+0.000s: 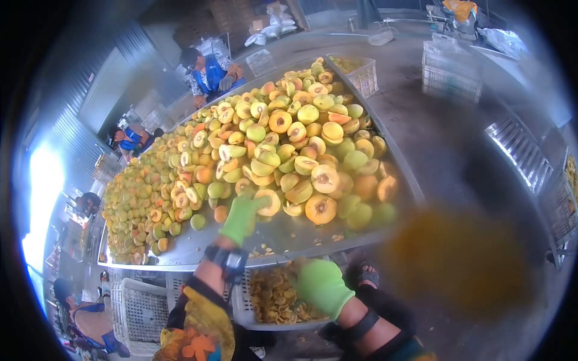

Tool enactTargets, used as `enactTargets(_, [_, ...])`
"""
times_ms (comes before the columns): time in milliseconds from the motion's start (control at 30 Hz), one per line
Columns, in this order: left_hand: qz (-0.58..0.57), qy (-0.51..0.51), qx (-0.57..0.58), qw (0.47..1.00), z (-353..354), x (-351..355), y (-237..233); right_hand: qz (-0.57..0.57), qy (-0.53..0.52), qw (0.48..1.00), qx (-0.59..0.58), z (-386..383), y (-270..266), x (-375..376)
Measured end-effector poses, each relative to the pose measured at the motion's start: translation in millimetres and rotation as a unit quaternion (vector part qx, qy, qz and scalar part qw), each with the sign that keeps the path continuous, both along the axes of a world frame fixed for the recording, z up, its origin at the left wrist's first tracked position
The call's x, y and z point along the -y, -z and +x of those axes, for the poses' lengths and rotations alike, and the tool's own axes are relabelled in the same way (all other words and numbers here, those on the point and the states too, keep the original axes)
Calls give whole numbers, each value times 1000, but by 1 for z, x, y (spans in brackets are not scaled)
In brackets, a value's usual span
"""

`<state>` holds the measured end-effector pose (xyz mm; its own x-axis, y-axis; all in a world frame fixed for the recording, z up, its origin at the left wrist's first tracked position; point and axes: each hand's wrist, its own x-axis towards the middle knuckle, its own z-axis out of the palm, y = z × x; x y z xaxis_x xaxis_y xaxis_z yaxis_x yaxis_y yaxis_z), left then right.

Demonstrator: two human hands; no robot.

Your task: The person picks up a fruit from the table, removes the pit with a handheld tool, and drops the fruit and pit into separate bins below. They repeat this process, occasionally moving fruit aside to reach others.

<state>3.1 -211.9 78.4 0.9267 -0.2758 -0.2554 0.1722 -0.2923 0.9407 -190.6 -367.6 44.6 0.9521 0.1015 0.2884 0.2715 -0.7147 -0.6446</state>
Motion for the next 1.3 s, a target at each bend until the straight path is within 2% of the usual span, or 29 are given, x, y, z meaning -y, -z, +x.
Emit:
enactTargets(33, [-121, 6, -14, 993, -12, -11, 2, 69, 15, 997, 15, 2, -3, -7])
enactTargets(67, [-114, 2, -12, 993, -29, -20, -4, 139, 28, 989, 28, 4, -7, -16])
enactTargets(133, [-245, 60, -72, 965, -69, -42, -18, 178, 18, 983, 34, 5, -15, -35])
enactTargets(167, [-241, 52, -69, 967, -90, -46, -25, 208, 14, 977, 41, 4, -18, -45])
enactTargets(233, [-267, -44, 1, 963, -126, -52, -32, 193, 4, 981, 25, 0, -22, -64])
enactTargets(367, [-289, -19, 13, 957, -144, -91, -4, 135, 1, 991, 8, -4, -31, -95])
enactTargets(433, [-306, -105, 24, 946, -149, -95, 11, 119, -7, 993, 12, -4, -34, -106])
enactTargets(467, [-312, -111, 23, 943, -149, -98, 8, 109, -7, 994, 18, -2, -34, -110])
enactTargets(533, [-428, -107, -67, 895, -146, -100, -2, 91, -5, 996, 12, 4, -24, -120])
enactTargets(633, [-477, -160, -59, 862, -144, -102, 15, 95, -1, 995, 16, 10, -28, -128])
enactTargets(700, [-455, -161, -54, 874, -145, -102, 0, 114, -8, 993, 22, 11, -34, -133])
enactTargets(767, [-428, -154, -44, 889, -145, -103, -4, 134, -42, 988, -67, 13, -36, -137])
enactTargets(800, [-417, -174, -24, 892, -144, -103, -3, 135, -42, 988, -68, 14, -29, -140])
enactTargets(867, [-404, -194, -3, 894, -144, -101, -3, -53, -92, 989, 106, 16, -16, -147])
enactTargets(900, [-368, -211, 23, 905, -146, -100, -5, -51, -92, 989, 105, 16, -19, -146])
enactTargets(967, [-328, -227, 46, 916, -148, -99, -5, -80, -171, 981, -54, 15, -29, -142])
enactTargets(1000, [-322, -237, 44, 916, -148, -98, -5, -78, -168, 981, -56, 17, -19, -144])
enactTargets(1033, [-315, -247, 42, 915, -149, -97, -5, -117, -136, 978, 102, 22, -2, -148])
enactTargets(1067, [-312, -242, 39, 918, -150, -97, -3, -154, -96, 949, 257, 22, 0, -149])
enactTargets(1100, [-317, -239, 28, 917, -149, -100, 1, -154, -93, 950, 256, 19, -2, -149])
enactTargets(1133, [-323, -237, 19, 916, -148, -101, 2, 4, -77, 988, 134, 14, -7, -150])
enactTargets(1167, [-323, -234, 20, 917, -148, -98, -2, 163, -57, 985, 9, 13, -12, -152])
enactTargets(1233, [-407, -292, -24, 865, -151, -89, -12, 136, -35, 990, 27, 17, 8, -163])
enactTargets(1300, [-388, -293, 3, 874, -151, -87, -13, 109, -15, 993, 39, 19, 2, -164])
